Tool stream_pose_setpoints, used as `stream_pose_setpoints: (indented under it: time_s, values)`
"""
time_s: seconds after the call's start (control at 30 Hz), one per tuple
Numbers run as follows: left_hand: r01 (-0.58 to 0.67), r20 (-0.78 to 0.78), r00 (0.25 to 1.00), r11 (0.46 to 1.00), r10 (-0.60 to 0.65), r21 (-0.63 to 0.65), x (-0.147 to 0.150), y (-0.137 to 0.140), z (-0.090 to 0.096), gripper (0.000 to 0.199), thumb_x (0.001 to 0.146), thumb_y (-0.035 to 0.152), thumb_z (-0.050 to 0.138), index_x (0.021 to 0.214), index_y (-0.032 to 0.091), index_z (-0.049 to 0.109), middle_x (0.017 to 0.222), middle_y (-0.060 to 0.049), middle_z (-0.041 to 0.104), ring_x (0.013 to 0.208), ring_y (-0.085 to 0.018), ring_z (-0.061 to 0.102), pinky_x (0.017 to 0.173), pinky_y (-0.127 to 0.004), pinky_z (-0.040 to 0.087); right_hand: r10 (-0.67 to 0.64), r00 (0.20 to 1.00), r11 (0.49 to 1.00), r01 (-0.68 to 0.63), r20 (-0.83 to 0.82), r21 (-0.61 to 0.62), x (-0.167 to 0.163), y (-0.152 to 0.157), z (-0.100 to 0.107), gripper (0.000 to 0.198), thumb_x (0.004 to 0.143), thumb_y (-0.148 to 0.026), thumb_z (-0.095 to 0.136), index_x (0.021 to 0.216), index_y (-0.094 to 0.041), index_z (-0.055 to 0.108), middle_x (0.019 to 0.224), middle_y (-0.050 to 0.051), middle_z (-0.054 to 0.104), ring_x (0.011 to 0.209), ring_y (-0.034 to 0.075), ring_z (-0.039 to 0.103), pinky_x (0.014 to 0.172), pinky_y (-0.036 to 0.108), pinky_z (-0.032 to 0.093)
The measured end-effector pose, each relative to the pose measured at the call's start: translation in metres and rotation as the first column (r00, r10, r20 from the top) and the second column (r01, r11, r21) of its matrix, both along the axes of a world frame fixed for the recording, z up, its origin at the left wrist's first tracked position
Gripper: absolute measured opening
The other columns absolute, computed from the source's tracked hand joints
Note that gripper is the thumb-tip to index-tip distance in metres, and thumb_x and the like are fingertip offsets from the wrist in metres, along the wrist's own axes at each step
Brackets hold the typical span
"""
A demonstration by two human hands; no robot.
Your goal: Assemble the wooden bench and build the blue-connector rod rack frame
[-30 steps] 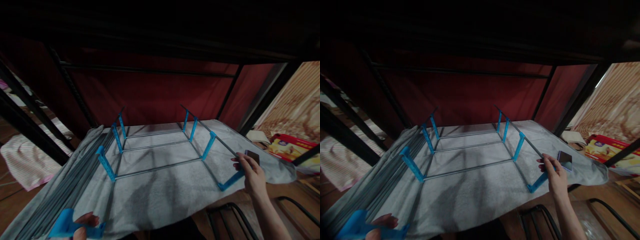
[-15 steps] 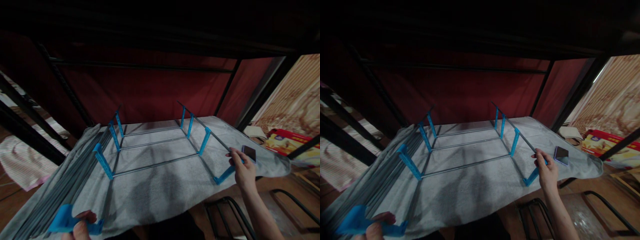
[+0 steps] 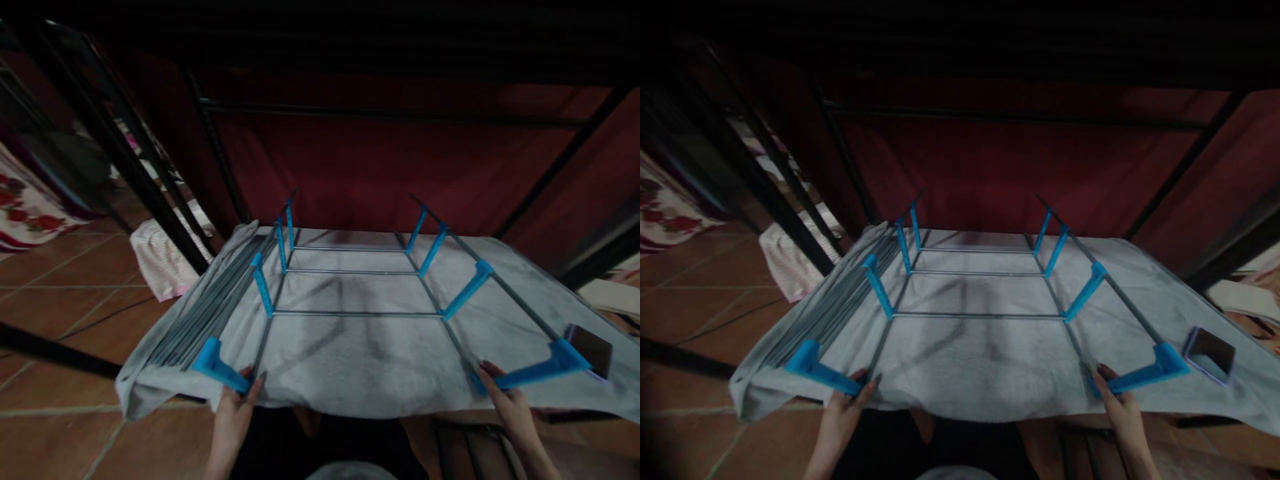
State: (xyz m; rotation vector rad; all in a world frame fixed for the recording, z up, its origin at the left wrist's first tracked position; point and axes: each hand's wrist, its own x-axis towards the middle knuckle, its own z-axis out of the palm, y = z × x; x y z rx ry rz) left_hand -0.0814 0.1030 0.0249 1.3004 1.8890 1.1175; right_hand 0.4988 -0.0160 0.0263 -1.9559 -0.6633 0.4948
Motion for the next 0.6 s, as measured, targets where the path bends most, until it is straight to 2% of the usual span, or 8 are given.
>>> stream_pose_setpoints:
  time_s: [0.1,0.2,0.37,0.5,0.6]
  values:
    - [0.024,-0.06,0.998,1.0,-0.024,-0.006,-0.006,-0.001,-0.004,0.056,0.063,0.061,0.064,0.093,0.014,0.07,0.096,-0.015,0.074,0.099,-0.036,0.069,0.093,-0.05,0.054,0.037,0.999,0.998,-0.036,0.023,-0.058,0.013,0.001,-0.017,0.045,0.057,-0.056,0.072,0.085,-0.022,0.077,0.093,0.007,0.077,0.114,0.041,0.064,0.105,0.045,0.048]
    - [0.017,-0.151,0.988,1.0,-0.019,-0.013,-0.006,-0.002,-0.002,0.044,0.067,0.049,0.061,0.091,0.014,0.073,0.101,-0.017,0.074,0.097,-0.035,0.071,0.089,-0.046,0.056,0.046,0.997,0.996,-0.042,0.056,-0.081,0.022,0.002,-0.021,0.039,0.052,-0.054,0.073,0.077,-0.024,0.078,0.084,0.007,0.078,0.109,0.043,0.066,0.104,0.047,0.049]
    - [0.027,-0.188,0.981,0.997,-0.041,-0.075,0.0,-0.002,-0.005,0.043,0.069,0.042,0.058,0.095,0.011,0.074,0.102,-0.018,0.075,0.097,-0.035,0.071,0.089,-0.045,0.056,0.041,0.997,0.999,-0.04,0.065,-0.03,0.013,0.003,-0.018,0.041,0.052,-0.053,0.071,0.077,-0.021,0.076,0.088,0.009,0.077,0.114,0.045,0.064,0.112,0.051,0.041]
    - [0.041,-0.203,0.978,0.999,-0.046,-0.03,0.009,-0.006,-0.008,0.043,0.071,0.041,0.057,0.097,0.011,0.074,0.104,-0.019,0.075,0.1,-0.035,0.07,0.093,-0.046,0.055,0.072,0.993,0.997,-0.072,0.089,-0.005,-0.007,0.006,-0.015,0.039,0.055,-0.055,0.067,0.077,-0.025,0.076,0.089,0.008,0.078,0.111,0.042,0.066,0.104,0.046,0.05]
    - [0.054,-0.214,0.976,0.998,-0.047,0.029,0.008,-0.007,-0.009,0.04,0.071,0.04,0.058,0.096,0.013,0.074,0.104,-0.017,0.075,0.102,-0.035,0.07,0.095,-0.047,0.054,0.1,0.99,0.994,-0.097,0.095,-0.041,-0.011,0.009,-0.014,0.04,0.056,-0.054,0.066,0.082,-0.026,0.077,0.091,0.006,0.078,0.11,0.041,0.067,0.1,0.045,0.053]
